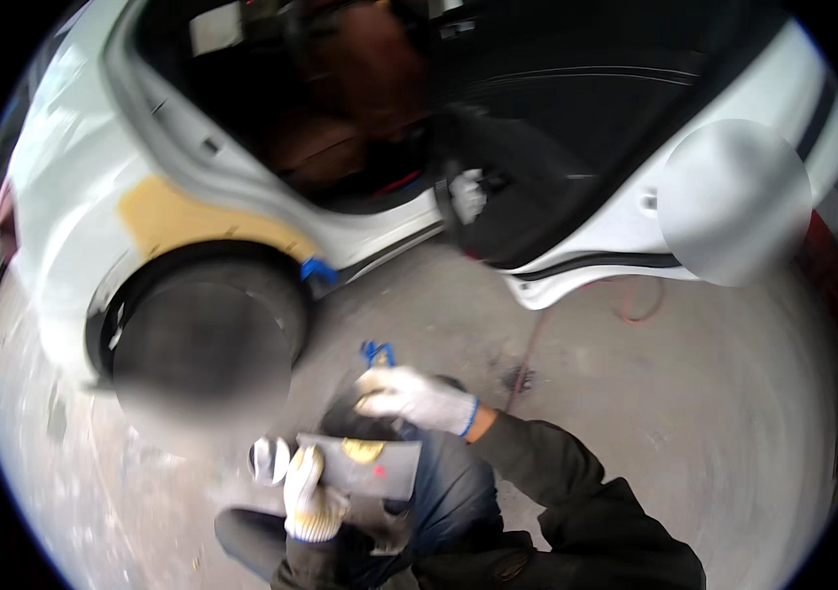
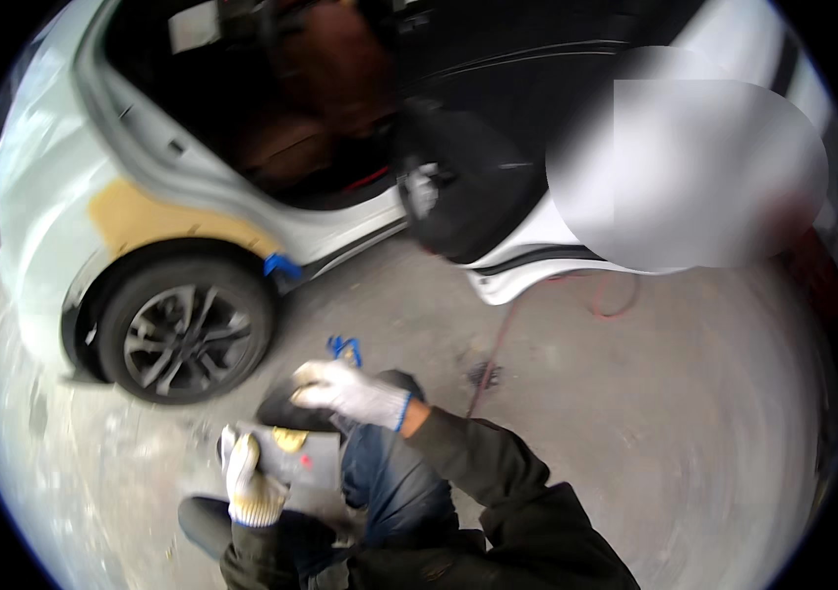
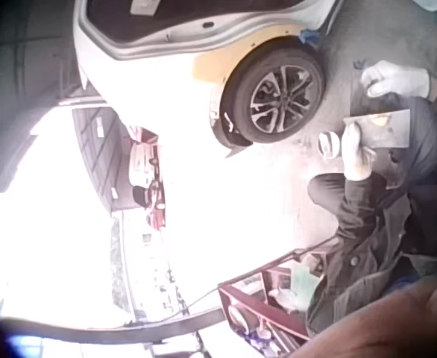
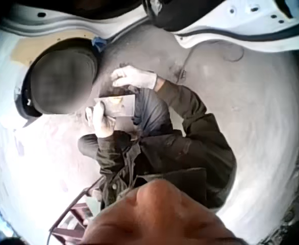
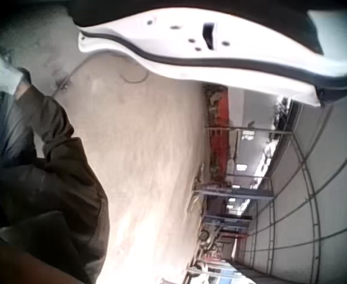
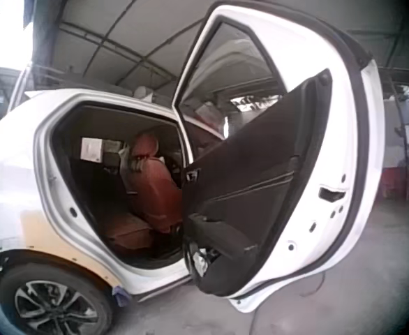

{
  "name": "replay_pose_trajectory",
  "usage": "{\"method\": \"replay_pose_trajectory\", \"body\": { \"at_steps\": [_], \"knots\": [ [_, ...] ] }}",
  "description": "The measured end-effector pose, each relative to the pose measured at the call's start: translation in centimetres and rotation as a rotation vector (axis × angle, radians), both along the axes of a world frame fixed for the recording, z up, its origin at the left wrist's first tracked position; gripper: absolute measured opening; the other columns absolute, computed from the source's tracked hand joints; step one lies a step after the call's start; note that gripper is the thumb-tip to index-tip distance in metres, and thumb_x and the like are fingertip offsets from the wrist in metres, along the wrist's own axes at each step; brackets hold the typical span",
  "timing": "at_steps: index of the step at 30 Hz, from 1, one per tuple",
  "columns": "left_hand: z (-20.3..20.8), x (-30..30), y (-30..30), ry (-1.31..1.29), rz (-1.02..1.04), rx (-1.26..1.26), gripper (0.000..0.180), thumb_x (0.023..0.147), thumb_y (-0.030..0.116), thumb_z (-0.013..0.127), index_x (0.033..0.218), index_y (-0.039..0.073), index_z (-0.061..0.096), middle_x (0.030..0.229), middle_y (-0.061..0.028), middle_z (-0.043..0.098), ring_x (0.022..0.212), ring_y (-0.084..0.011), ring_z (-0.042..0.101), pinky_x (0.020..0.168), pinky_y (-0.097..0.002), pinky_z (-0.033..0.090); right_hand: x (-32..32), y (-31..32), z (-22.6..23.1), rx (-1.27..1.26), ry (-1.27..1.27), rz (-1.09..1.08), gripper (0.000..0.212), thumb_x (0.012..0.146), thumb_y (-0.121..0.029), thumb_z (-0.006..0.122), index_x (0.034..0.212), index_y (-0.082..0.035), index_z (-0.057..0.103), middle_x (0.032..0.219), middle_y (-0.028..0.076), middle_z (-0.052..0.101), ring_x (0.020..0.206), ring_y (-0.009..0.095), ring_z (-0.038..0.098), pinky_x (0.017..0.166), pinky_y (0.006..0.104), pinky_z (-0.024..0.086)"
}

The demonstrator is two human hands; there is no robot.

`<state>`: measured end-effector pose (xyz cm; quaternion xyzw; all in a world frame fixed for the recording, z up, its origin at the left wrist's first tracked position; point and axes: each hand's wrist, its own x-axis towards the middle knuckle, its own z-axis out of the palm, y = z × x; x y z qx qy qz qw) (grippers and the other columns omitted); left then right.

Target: The person sits on the floor and uses a sanding block to sand a yellow filler patch on the rear quarter panel of a white car. They repeatedly apply and smooth the filler, then walk around the garage while holding the sanding block.

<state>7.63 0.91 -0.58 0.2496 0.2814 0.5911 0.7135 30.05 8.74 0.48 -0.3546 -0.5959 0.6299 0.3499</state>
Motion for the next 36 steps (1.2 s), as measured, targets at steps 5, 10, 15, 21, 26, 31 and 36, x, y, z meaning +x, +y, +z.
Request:
{"method": "replay_pose_trajectory", "body": {
  "at_steps": [5, 10, 15, 21, 26, 31, 36],
  "knots": [
    [-1.8, -1.1, 1.7, -0.154, 0.176, -0.022, 0.039, 0.101, 0.026, 0.056, 0.132, 0.002, 0.05, 0.13, -0.0186, 0.059, 0.112, -0.0306, 0.064, 0.088, -0.0475, 0.061, -0.6, 1.0, -6.1, -0.497, 0.481, -0.374, 0.018, 0.099, -0.022, 0.059, 0.111, -0.009, 0.063, 0.085, -0.001, 0.058, 0.068, 0.008, 0.056, 0.058, 0.0241, 0.045],
    [-2.7, -2.3, 3.8, 0.137, 0.354, -0.074, 0.037, 0.102, 0.023, 0.056, 0.132, 0.002, 0.054, 0.119, -0.0095, 0.062, 0.102, -0.0197, 0.065, 0.085, -0.0346, 0.058, -0.2, 1.3, -7.9, -0.653, 0.793, -0.292, 0.061, 0.103, -0.052, 0.043, 0.132, 0.0, 0.052, 0.106, 0.008, 0.059, 0.076, 0.016, 0.058, 0.06, 0.0281, 0.046],
    [-3.8, -2.0, 5.3, 0.295, 0.398, 0.028, 0.039, 0.1, 0.023, 0.058, 0.132, 0.0, 0.055, 0.115, -0.0099, 0.063, 0.096, -0.0189, 0.066, 0.076, -0.0308, 0.057, -0.4, -0.7, -6.5, -0.456, 0.989, -0.175, 0.077, 0.089, -0.058, 0.063, 0.137, 0.001, 0.048, 0.13, 0.018, 0.056, 0.1, 0.03, 0.063, 0.082, 0.0442, 0.055],
    [-5.4, -1.3, 5.7, 0.445, 0.474, 0.002, 0.028, 0.099, 0.014, 0.056, 0.12, -0.004, 0.06, 0.11, -0.0101, 0.064, 0.098, -0.016, 0.059, 0.091, -0.0285, 0.047, -0.6, -2.5, -5.3, -0.453, 0.588, -0.518, 0.042, 0.097, -0.021, 0.059, 0.13, 0.004, 0.055, 0.12, 0.014, 0.063, 0.106, 0.023, 0.063, 0.095, 0.038, 0.051],
    [-5.3, -0.3, 4.7, 0.698, 0.525, 0.168, 0.027, 0.099, 0.013, 0.058, 0.118, -0.005, 0.059, 0.106, -0.0068, 0.062, 0.095, -0.0122, 0.055, 0.087, -0.0258, 0.046, -0.9, -1.7, -4.9, 0.101, -0.046, -0.642, 0.017, 0.096, -0.013, 0.064, 0.097, 0.003, 0.063, 0.087, 0.003, 0.065, 0.079, 0.007, 0.056, 0.072, 0.0241, 0.047],
    [-4.8, 0.3, 3.7, 0.537, 0.512, 0.16, 0.025, 0.101, 0.012, 0.055, 0.121, -0.003, 0.058, 0.11, -0.0062, 0.061, 0.097, -0.0108, 0.055, 0.089, -0.0249, 0.046, -3.8, -1.5, -5.7, 0.177, -0.023, -0.783, 0.02, 0.096, -0.016, 0.064, 0.089, 0.003, 0.063, 0.071, 0.002, 0.055, 0.066, 0.007, 0.047, 0.061, 0.0267, 0.041],
    [-4.5, 1.3, 1.9, 0.446, 0.433, 0.099, 0.026, 0.1, 0.009, 0.055, 0.124, -0.002, 0.055, 0.113, -0.0073, 0.06, 0.101, -0.0098, 0.054, 0.091, -0.0245, 0.045, -6.9, -2.3, -7.6, 0.079, 0.052, -0.823, 0.022, 0.096, -0.017, 0.065, 0.086, 0.003, 0.063, 0.072, -0.001, 0.055, 0.069, 0.005, 0.047, 0.063, 0.0262, 0.04]
  ]
}}
